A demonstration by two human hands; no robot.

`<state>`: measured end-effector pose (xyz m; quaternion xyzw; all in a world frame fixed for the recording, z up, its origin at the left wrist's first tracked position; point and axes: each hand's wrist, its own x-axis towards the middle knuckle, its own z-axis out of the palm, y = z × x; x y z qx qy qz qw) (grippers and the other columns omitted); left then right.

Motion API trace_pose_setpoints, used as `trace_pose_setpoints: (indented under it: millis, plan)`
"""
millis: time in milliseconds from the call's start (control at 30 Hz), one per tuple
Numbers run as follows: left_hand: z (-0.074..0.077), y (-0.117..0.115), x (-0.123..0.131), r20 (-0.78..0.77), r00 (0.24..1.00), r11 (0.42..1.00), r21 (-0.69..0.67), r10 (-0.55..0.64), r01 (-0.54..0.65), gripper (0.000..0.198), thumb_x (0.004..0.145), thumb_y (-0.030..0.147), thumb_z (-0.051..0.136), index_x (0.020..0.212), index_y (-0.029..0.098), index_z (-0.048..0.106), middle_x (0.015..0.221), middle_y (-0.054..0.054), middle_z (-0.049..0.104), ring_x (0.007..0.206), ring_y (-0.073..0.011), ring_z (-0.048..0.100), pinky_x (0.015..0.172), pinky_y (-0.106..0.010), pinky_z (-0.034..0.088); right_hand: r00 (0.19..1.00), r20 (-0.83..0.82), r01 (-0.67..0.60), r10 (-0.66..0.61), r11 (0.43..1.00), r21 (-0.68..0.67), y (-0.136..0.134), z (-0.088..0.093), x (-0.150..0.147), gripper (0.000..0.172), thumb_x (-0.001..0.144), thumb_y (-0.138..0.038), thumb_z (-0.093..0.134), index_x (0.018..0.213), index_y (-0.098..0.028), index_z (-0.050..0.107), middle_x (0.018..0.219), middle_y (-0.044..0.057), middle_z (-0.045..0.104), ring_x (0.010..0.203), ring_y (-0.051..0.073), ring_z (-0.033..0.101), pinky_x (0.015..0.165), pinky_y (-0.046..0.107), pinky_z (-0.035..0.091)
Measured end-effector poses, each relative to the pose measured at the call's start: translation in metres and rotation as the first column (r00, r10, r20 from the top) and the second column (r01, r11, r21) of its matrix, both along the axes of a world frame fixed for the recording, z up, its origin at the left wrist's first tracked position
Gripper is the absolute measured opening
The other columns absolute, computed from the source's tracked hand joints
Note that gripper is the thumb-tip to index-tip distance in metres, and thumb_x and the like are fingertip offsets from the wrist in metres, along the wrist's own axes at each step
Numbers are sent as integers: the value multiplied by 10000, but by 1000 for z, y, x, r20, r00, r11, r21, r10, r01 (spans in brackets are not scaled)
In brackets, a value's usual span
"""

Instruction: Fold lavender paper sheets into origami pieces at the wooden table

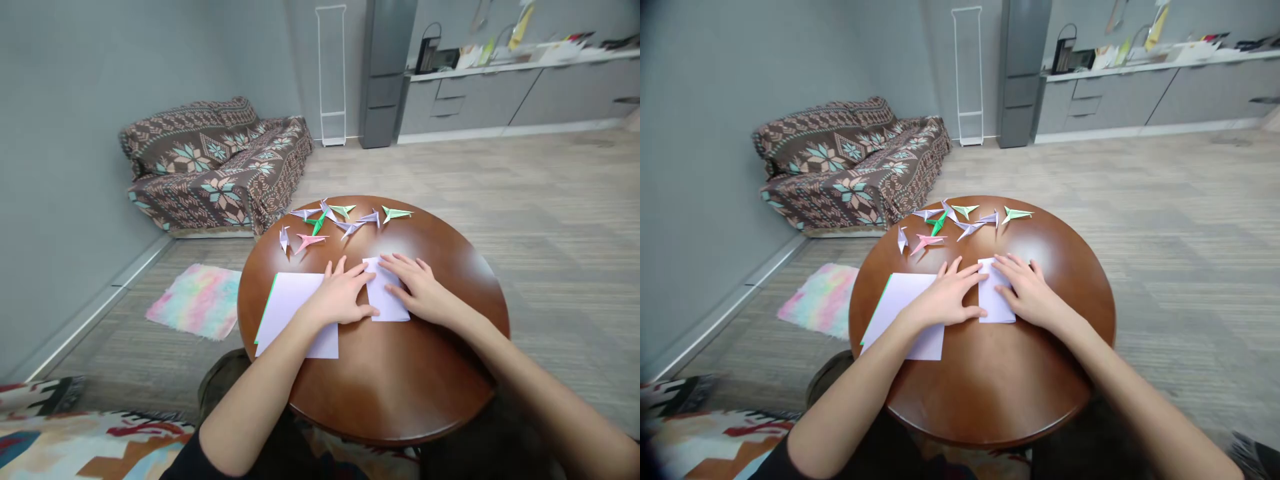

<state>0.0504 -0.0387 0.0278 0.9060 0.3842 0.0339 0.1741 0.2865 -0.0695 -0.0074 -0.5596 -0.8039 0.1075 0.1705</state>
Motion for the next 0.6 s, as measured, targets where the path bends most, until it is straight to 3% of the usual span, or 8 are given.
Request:
trace_pose_setpoints:
  millis: [167, 600]
  plan:
    - [0, 0, 1, -3, 1000, 1000, 2, 2, -2, 833, 821, 635, 708, 1550, 321, 453, 1714, -50, 324, 1569, -519, 167, 1236, -738, 156, 1000, 27, 4, -4, 1000, -7, -2, -12, -1, 555, 1054, -363, 376, 1576, -188, 443, 1663, 157, 412, 1563, 347, 335, 1225, 694, 220]
    - [1, -1, 1, -14, 1000, 1000, 7, 2, -2, 840, 829, 638, 698, 1556, 300, 450, 1720, -64, 308, 1563, -539, 164, 1233, -752, 151, 996, 94, -7, 2, 998, 55, -2, -21, -3, 563, 1078, -325, 294, 1588, -108, 398, 1662, 211, 384, 1560, 335, 340, 1245, 656, 248]
